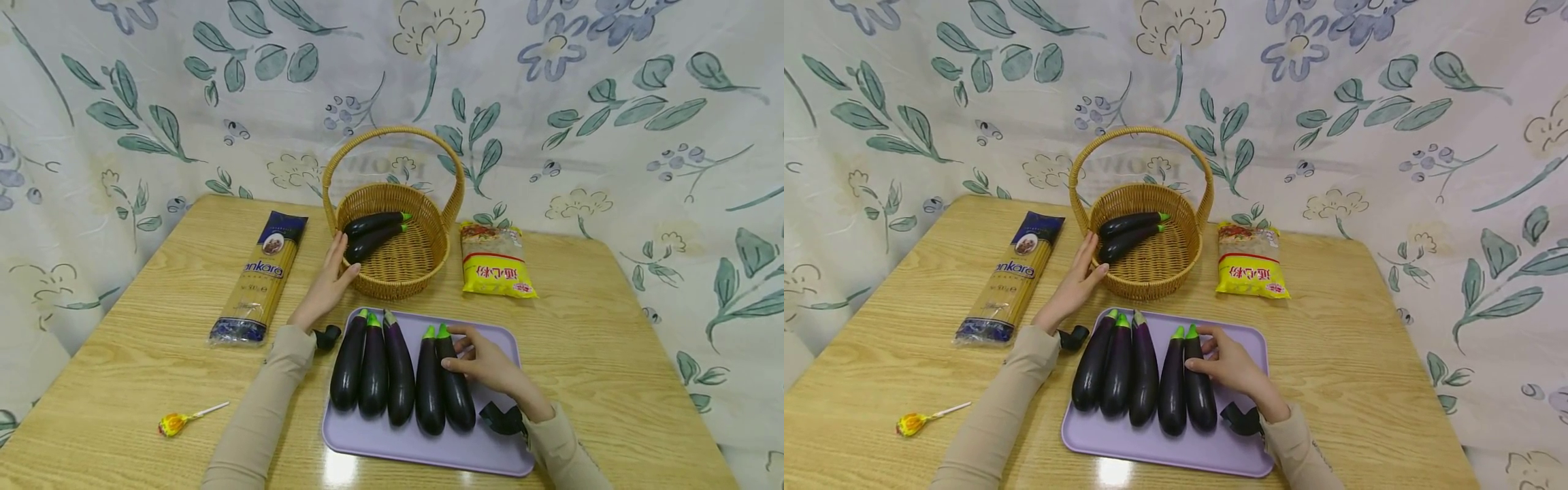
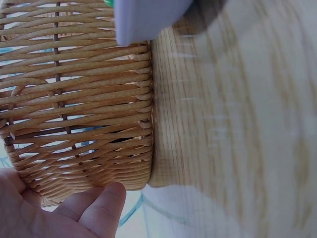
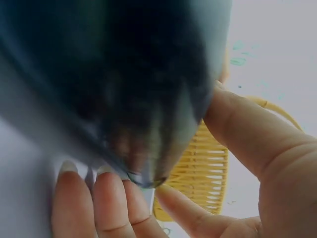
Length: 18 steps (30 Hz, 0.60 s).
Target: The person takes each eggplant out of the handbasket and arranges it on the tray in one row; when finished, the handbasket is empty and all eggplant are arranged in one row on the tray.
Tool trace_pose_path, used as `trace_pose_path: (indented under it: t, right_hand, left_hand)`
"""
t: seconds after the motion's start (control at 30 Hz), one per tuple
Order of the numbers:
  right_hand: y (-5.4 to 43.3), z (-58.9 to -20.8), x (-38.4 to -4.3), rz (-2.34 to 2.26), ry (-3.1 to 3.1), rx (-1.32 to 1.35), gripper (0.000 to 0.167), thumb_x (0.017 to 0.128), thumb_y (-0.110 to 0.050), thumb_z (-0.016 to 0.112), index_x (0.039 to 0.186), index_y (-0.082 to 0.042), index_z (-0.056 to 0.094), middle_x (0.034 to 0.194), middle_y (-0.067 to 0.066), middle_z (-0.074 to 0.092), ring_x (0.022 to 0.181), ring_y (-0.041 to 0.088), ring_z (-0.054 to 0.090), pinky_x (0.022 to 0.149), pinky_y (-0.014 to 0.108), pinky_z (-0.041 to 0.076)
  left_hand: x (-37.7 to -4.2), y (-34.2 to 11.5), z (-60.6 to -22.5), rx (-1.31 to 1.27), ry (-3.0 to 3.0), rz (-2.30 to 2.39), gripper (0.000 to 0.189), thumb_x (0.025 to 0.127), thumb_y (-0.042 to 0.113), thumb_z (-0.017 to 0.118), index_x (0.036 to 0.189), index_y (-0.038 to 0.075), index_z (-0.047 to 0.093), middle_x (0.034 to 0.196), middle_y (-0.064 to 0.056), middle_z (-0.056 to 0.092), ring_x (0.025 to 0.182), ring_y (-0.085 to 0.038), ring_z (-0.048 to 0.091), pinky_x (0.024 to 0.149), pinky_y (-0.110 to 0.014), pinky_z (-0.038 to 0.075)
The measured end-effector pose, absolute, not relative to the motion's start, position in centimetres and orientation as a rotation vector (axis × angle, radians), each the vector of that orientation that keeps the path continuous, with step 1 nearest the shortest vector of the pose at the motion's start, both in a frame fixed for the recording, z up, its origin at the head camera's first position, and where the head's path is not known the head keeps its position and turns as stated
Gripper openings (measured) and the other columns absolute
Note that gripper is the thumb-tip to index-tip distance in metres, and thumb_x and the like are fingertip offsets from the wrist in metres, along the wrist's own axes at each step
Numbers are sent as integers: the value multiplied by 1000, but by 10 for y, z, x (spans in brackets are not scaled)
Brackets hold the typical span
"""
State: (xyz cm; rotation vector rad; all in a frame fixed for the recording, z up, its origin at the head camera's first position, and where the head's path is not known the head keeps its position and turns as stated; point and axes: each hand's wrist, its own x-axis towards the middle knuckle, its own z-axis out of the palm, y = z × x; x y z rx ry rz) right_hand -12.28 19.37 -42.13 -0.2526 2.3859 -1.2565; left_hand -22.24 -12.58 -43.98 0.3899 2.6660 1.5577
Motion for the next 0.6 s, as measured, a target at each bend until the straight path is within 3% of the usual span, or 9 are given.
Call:
trace_pose_path:
  t: [0.37, 0.6]
  right_hand:
    - [197, -413, -134, -1268, 2402, -219, 63, 91, -24, 68, 142, 0, 40, 118, 23, 56, 91, 21, 62, 65, 33, 55]
    - [194, -404, -143, -1253, 2446, -240, 62, 92, -23, 66, 143, 0, 40, 120, 24, 56, 92, 22, 62, 68, 32, 56]
  left_hand:
    - [-222, -126, -439, 402, 2675, 1544, 73, 103, 40, 42, 158, 20, -2, 165, -3, -10, 152, -31, -1, 117, -62, 14]
    - [-222, -126, -439, 395, 2664, 1558, 72, 104, 38, 43, 157, 24, -3, 165, -3, -10, 152, -31, -1, 117, -62, 14]
